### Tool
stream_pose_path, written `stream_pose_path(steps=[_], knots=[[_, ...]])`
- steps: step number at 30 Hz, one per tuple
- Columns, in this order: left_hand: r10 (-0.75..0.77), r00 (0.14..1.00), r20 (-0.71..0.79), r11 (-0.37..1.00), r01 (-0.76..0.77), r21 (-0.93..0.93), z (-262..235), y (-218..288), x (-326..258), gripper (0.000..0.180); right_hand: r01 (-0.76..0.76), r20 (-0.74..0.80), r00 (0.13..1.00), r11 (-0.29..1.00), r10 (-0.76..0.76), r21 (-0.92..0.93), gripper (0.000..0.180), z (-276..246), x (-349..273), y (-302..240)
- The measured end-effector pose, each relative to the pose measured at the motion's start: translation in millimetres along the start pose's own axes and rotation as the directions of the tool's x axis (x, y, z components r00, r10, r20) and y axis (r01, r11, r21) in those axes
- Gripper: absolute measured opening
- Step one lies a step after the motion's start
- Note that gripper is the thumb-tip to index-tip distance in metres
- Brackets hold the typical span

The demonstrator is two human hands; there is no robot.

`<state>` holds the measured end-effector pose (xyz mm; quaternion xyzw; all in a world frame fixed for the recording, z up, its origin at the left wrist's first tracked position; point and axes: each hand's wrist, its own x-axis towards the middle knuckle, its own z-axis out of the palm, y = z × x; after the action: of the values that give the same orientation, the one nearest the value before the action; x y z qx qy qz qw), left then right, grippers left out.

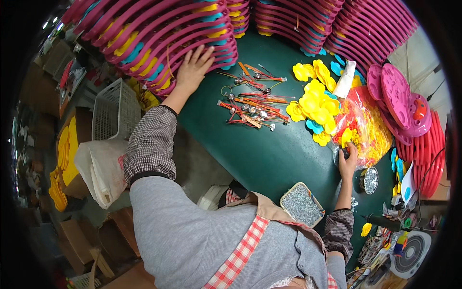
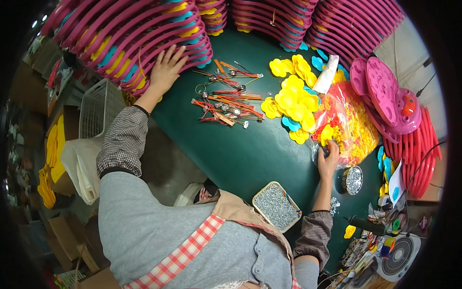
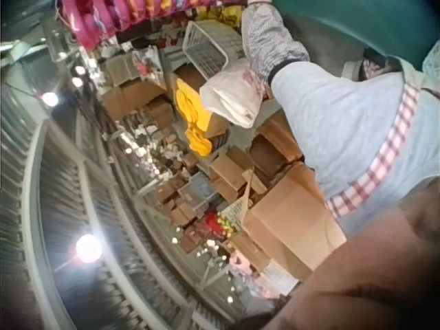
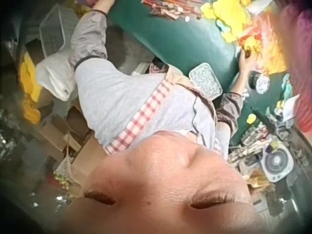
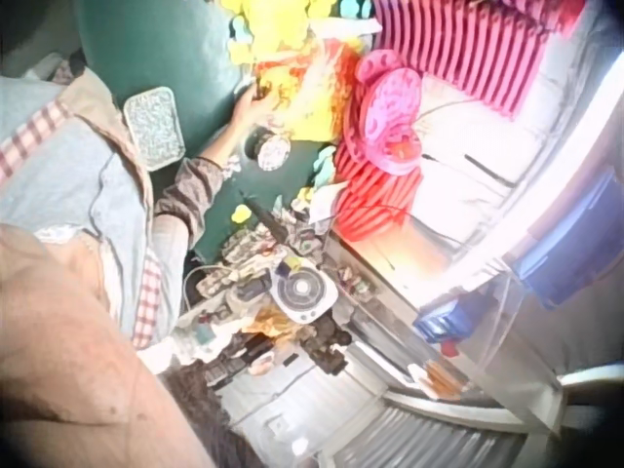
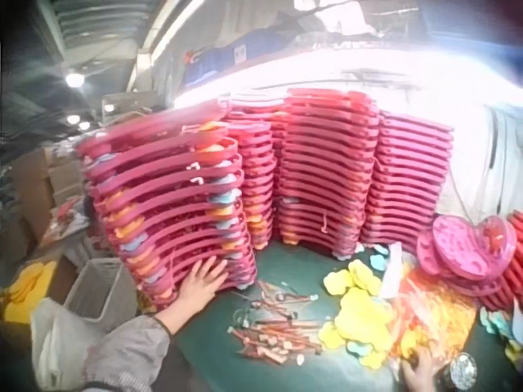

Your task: The person assembles small decorative items by placing plastic flower petals and star-shaped pieces into a pink tray and using a soldering iron to attach components. They repeatedly pick up petals, position them, and apply heat to secure the parts.

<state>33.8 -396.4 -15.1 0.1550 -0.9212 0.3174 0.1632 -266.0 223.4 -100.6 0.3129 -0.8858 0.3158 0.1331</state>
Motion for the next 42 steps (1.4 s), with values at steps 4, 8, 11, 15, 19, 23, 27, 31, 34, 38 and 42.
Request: stream_pose_path(steps=[4,8,11,15,19,23,27,31,34,38,42], knots=[[-0.06,0.992,0.109,0.997,0.055,0.053,15,-30,11,0.089,-0.015,-0.019,1.0,1.0,0.015,-0.005,0.043,-1,1,-14],[-0.072,0.992,0.107,0.994,0.064,0.085,34,-58,8,0.09,-0.052,-0.019,0.998,0.999,0.052,0.002,0.043,-1,3,-28],[-0.047,0.989,0.139,0.996,0.035,0.084,38,-65,10,0.091,-0.063,-0.042,0.997,0.998,0.063,-0.018,0.043,-4,-1,-28],[-0.029,0.993,0.113,0.997,0.02,0.076,38,-65,19,0.087,-0.059,-0.091,0.994,0.997,0.054,-0.056,0.042,1,-2,-19],[-0.01,1.0,0.01,1.0,0.01,-0.019,33,-71,10,0.076,-0.064,-0.118,0.992,0.993,0.053,-0.097,0.045,0,10,-36],[0.033,0.969,-0.246,0.989,-0.068,-0.135,6,-12,32,0.064,-0.093,-0.228,0.97,0.995,0.083,-0.03,0.041,-3,12,-41],[0.089,0.936,-0.34,0.729,-0.294,-0.619,-73,87,74,0.047,0.182,-0.073,0.981,0.983,-0.179,0.035,0.036,-7,37,-93],[0.302,0.837,-0.457,0.419,-0.547,-0.725,-98,212,117,0.05,0.339,0.068,0.94,0.937,-0.333,-0.088,0.062,29,54,-138],[0.334,0.902,-0.274,0.354,-0.39,-0.85,-97,286,148,0.057,0.3,0.118,0.95,0.95,-0.289,-0.083,0.062,54,61,-125],[0.389,0.921,-0.01,0.463,-0.205,-0.863,-100,294,162,0.034,0.323,-0.046,0.944,0.942,-0.328,-0.092,0.037,50,55,-126],[0.243,0.969,0.052,0.4,-0.052,-0.915,-101,288,179,0.031,0.188,-0.213,0.961,0.982,-0.177,0.033,0.024,28,68,-102]])
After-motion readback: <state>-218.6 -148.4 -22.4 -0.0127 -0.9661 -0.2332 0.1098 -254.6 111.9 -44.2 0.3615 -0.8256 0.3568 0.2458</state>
